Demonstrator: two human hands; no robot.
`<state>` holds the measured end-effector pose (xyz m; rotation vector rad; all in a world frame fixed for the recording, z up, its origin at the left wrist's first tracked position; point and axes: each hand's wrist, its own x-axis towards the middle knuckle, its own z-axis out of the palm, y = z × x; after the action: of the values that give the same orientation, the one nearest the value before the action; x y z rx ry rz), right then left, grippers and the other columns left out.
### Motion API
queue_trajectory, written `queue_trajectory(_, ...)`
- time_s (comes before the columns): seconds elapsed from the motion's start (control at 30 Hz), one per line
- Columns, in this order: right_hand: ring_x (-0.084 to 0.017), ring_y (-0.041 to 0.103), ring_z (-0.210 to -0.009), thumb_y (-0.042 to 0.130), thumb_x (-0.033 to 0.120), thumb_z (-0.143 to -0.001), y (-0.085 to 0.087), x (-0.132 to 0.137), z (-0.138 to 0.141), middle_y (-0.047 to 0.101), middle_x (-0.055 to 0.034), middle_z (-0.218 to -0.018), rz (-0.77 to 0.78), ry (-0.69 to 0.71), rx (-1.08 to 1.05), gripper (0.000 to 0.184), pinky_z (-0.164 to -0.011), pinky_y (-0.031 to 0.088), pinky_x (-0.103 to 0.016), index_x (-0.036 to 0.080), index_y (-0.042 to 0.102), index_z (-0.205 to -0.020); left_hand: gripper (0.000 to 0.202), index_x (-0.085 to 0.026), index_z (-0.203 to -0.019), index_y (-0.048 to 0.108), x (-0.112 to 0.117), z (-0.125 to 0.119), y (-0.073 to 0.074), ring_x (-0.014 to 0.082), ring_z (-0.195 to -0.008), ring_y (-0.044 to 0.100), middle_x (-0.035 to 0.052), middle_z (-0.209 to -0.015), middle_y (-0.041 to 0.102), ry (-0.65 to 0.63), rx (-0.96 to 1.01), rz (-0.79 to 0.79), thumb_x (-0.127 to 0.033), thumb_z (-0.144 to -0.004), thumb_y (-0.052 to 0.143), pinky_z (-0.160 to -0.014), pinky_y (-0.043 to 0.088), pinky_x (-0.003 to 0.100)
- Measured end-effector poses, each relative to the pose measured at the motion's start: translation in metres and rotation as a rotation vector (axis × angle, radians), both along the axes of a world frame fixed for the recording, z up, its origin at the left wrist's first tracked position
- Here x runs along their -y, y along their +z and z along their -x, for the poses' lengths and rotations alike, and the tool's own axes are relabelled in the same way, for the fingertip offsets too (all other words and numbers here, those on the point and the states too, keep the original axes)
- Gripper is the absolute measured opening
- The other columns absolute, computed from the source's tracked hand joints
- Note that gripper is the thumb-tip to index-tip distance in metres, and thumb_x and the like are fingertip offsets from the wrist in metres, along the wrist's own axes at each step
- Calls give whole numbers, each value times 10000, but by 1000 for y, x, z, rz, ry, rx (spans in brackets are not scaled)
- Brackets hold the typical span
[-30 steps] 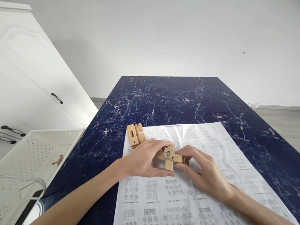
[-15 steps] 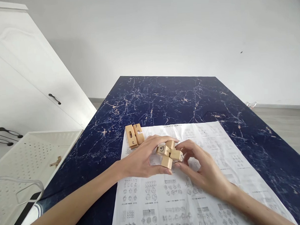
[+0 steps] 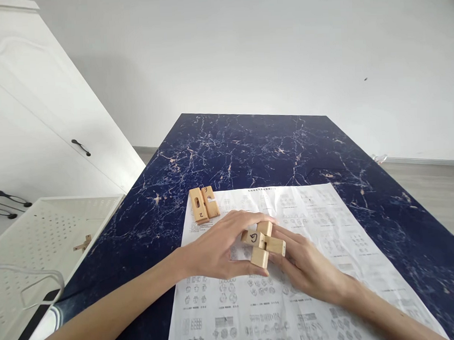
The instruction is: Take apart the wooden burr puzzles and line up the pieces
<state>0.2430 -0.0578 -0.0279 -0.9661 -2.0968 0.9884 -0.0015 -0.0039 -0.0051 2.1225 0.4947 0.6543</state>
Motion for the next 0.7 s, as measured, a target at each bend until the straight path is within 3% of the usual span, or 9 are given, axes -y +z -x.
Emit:
queue_trajectory(0.1,-200,657,-827,534,294,-1110,8,-3,-2,688,-49,-981,165,60,-53,139,-707,540,-306,221,651,-1094,714,-309,-1479,531,1,-1,-1,344,-1339,637,98,-1468,671,-2,15,2,-543,-886,853,-1175,467,542)
queue_trajectory(0.23,-164,595,-751,543,344,-1115,13,-6,-4,665,-22,-878,387,184,-159,230,-673,503,-281,202,668,-984,693,-334,-1448,561,1,-3,0,331,-1328,649,68,-1453,691,-59,36,30,-546,-866,870,-1172,476,523)
queue_trajectory(0.47,-142,488,-662,624,264,-1036,5,-4,-1,585,19,-721,356,15,-115,268,-615,391,-278,197,608,-777,657,-283,-1409,585,2,-3,4,331,-1317,644,95,-1417,702,-32,14,21,-575,-882,848,-1178,456,525)
queue_trajectory(0.6,-150,470,-677,626,410,-1056,7,-1,2,578,8,-771,400,-23,-105,278,-610,396,-279,197,649,-878,688,-279,-1428,559,2,-2,1,339,-1331,635,113,-1417,690,8,19,44,-576,-880,850,-1180,458,544)
queue_trajectory(0.7,-156,493,-682,635,454,-1063,5,1,2,618,-8,-835,324,-97,-77,260,-612,414,-281,204,677,-1002,737,-283,-1466,527,3,-1,-2,364,-1373,610,137,-1468,653,54,2,79,-571,-873,856,-1160,476,563)
